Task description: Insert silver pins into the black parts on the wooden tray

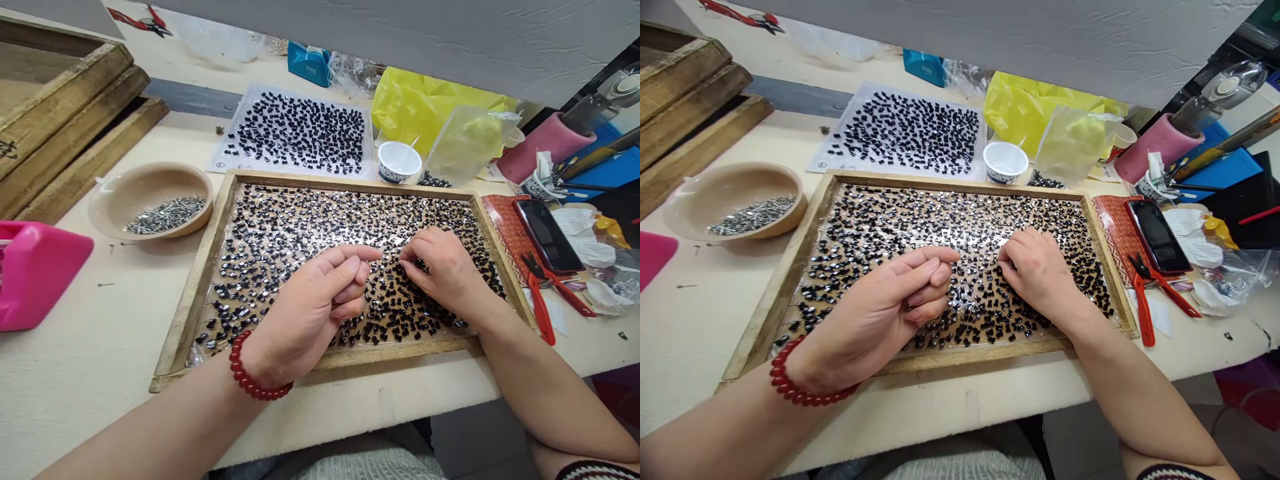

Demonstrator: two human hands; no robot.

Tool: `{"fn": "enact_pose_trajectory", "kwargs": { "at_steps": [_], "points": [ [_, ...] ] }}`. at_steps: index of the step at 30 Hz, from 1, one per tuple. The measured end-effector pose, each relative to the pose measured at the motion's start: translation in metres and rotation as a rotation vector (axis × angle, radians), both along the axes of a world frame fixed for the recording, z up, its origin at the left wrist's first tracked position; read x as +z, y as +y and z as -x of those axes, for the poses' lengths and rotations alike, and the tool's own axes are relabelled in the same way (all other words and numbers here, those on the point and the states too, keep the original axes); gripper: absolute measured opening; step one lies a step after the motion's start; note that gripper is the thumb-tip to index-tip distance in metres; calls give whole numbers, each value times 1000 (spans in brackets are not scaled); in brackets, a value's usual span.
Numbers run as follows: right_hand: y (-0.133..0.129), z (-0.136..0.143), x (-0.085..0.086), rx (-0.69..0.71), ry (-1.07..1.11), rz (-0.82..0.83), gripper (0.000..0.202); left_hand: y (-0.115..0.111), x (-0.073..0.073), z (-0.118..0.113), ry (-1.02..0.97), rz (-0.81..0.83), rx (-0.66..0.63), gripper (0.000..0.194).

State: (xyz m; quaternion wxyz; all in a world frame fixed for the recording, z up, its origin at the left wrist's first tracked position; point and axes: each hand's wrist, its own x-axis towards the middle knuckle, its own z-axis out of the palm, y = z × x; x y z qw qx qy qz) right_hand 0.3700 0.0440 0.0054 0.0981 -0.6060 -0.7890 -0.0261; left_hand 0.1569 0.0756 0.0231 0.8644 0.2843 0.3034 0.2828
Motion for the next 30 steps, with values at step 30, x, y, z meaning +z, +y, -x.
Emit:
{"fn": "enact_pose_trajectory", "kwargs": {
  "at_steps": [30],
  "points": [
    [-28, 31, 42, 327, 682, 163, 16, 0, -1, 5, 172, -205, -605, 38]
  ]
}}
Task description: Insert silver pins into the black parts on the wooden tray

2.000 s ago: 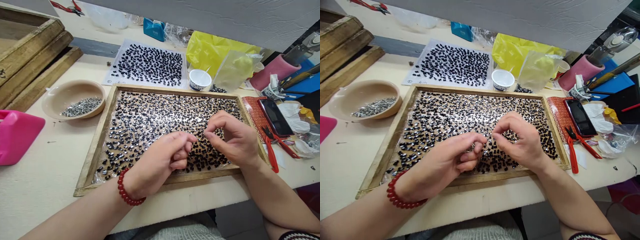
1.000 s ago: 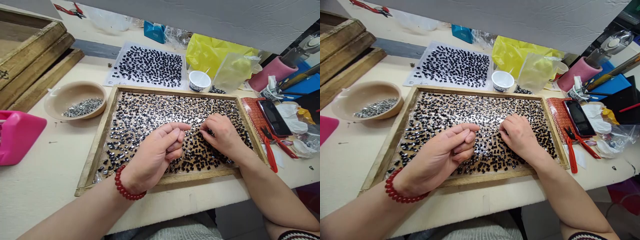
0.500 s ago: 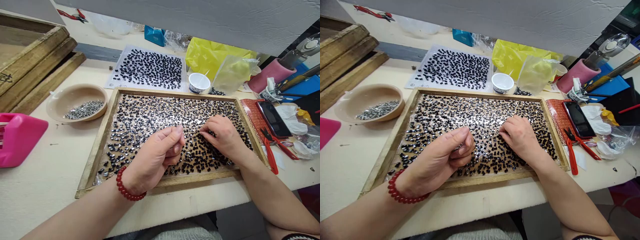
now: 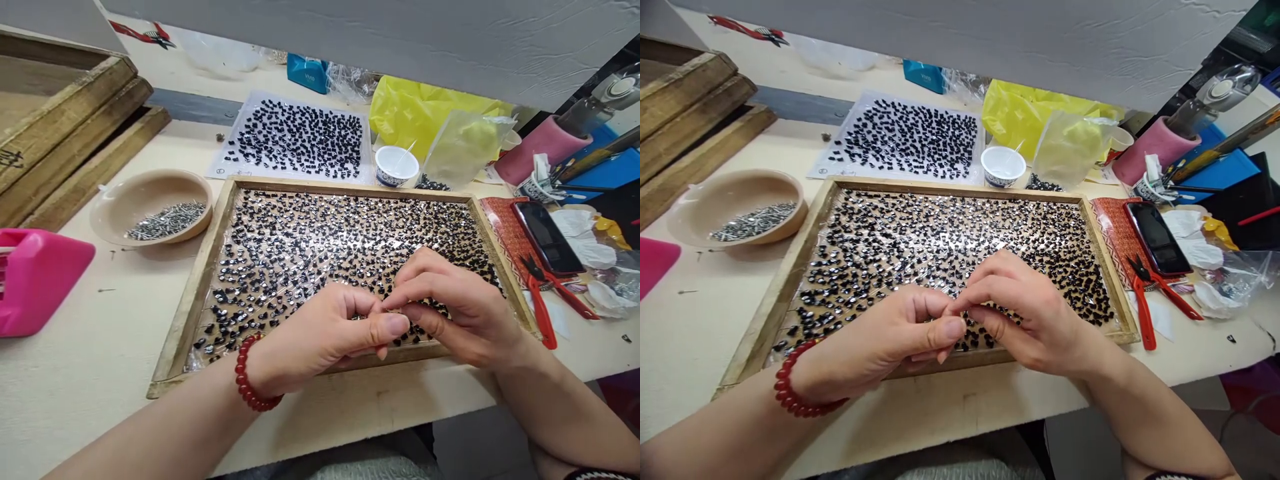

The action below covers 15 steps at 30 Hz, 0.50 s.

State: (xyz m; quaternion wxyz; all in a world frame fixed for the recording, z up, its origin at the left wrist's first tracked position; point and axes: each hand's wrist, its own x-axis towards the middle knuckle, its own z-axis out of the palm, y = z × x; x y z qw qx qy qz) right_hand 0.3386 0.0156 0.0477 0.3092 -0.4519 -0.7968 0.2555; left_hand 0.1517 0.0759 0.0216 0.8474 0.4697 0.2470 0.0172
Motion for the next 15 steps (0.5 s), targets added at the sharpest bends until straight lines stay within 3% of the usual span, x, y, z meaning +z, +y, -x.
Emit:
{"fn": "enact_pose_trajectory", "kwargs": {
  "at_steps": [5, 10, 12, 15],
  "points": [
    [2, -3, -2, 84, 49, 75, 8, 0, 6, -1, 11, -100, -57, 43],
    [3, -1, -1, 69, 63, 8, 5, -3, 3, -2, -6, -9, -19, 41],
    [5, -4, -2, -13, 33, -48, 7, -4, 1, -3, -41, 67, 42, 41],
    [12, -15, -8, -260, -80, -219, 9, -4, -1, -4, -101, 158, 211, 35]
  ]
}}
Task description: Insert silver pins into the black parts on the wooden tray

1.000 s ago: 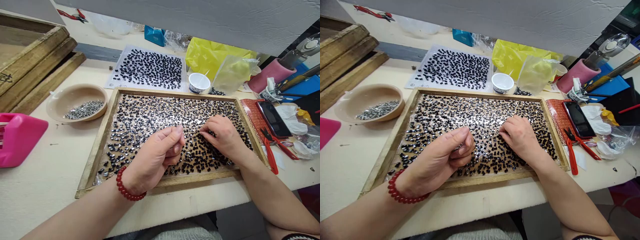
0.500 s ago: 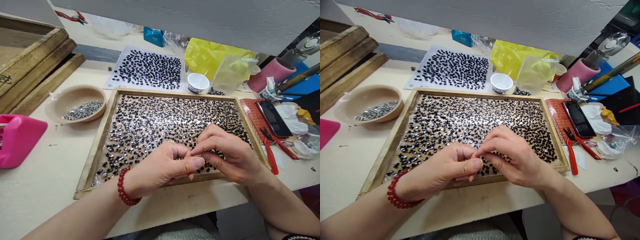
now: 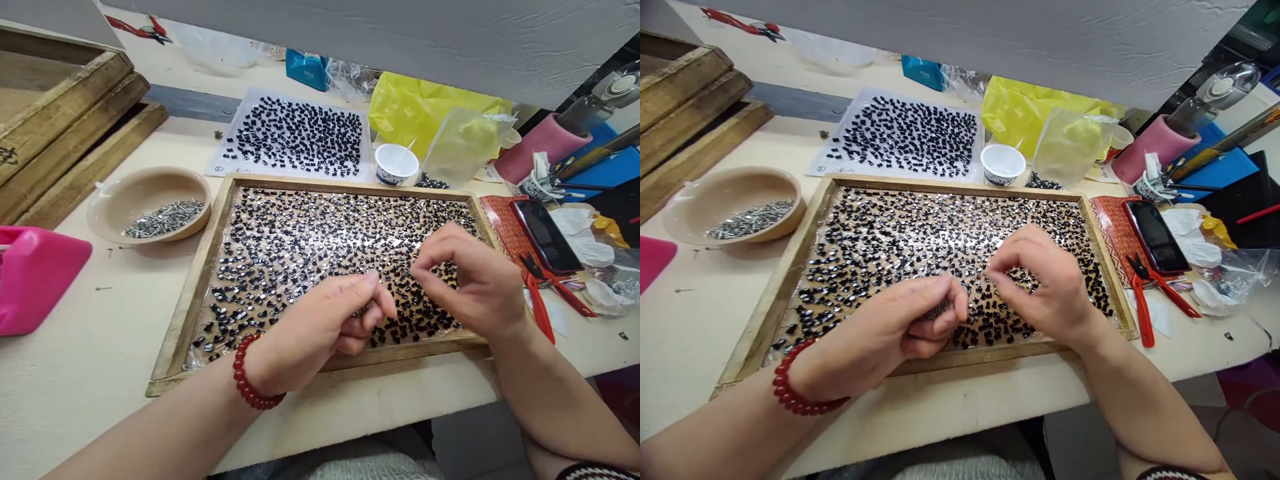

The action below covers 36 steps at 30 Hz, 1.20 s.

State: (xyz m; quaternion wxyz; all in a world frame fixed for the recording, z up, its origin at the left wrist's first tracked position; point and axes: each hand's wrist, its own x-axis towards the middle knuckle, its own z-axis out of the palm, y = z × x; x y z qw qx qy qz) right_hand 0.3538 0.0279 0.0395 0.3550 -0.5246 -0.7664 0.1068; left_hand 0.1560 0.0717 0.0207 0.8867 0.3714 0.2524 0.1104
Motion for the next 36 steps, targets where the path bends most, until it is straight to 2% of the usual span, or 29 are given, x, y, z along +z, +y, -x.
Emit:
{"fn": "enact_pose_trajectory", "kwargs": {
  "at_steps": [2, 4, 7, 10, 13, 20, 28, 33, 36],
  "points": [
    [7, -10, -8, -138, -169, -62, 8, 1, 0, 0, 3, 4, 104, 24],
    [13, -17, -17, -190, -338, -19, 7, 2, 1, -1, 19, -19, 173, 14],
    [18, -21, -28, -197, -500, 63, 8, 3, 1, -1, 20, -33, 229, 12],
    [19, -18, -33, -180, -562, 94, 10, 4, 1, 0, 18, -25, 253, 14],
    [19, -16, -33, -166, -585, 106, 11, 4, 0, 0, 8, -2, 239, 27],
    [21, -16, -36, -162, -613, 92, 12, 5, 2, 1, -18, 44, 227, 37],
    [21, -15, -36, -154, -601, 101, 13, 3, 3, 0, -65, 117, 275, 26],
    [21, -20, -36, -153, -536, 118, 11, 3, 3, 0, -71, 37, 261, 24],
    [18, -19, -28, -162, -430, 73, 10, 4, 2, 1, -42, -8, 244, 20]
  ]
}}
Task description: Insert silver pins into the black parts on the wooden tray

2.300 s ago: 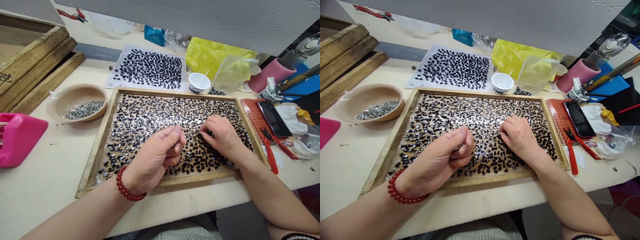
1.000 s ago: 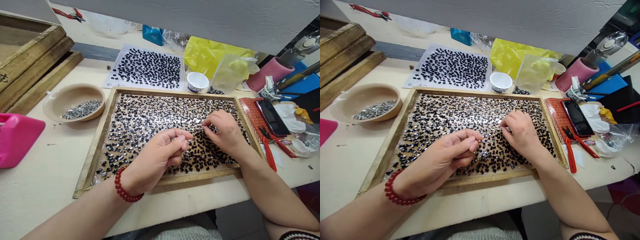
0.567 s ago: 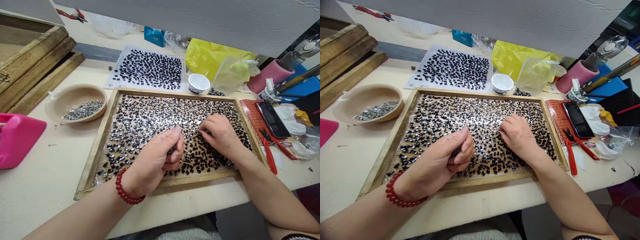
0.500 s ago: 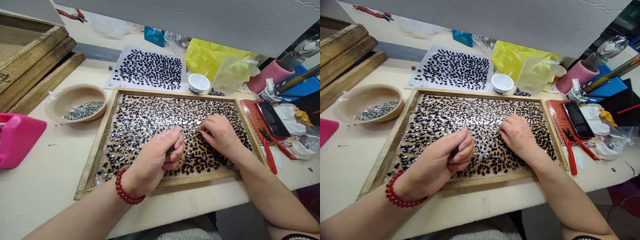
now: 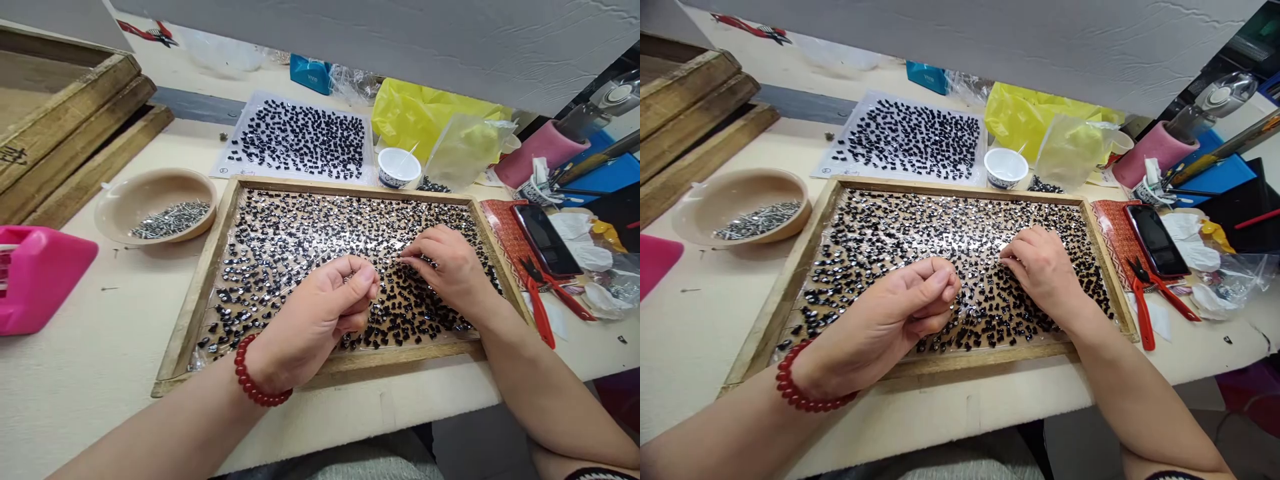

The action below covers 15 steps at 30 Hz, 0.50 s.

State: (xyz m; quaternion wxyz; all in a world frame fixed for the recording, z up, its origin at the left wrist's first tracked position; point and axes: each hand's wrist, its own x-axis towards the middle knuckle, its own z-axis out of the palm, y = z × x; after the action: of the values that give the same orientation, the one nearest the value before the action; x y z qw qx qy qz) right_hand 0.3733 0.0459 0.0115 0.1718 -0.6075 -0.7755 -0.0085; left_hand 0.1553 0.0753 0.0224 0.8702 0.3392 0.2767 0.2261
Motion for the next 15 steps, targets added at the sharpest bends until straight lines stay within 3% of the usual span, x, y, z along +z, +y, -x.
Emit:
{"fn": "enact_pose_trajectory", "kwargs": {
  "at_steps": [3, 7, 15],
  "points": [
    [-7, 9, 15, 88, 228, -26, 5, -1, -1, 0, 38, -12, -8, 19],
    [-17, 26, 30, 282, 475, 88, 6, -2, -2, -1, 97, -48, -79, 20],
    [-18, 32, 30, 324, 554, 105, 5, -2, -2, 1, 99, -66, -196, 24]
  ]
}}
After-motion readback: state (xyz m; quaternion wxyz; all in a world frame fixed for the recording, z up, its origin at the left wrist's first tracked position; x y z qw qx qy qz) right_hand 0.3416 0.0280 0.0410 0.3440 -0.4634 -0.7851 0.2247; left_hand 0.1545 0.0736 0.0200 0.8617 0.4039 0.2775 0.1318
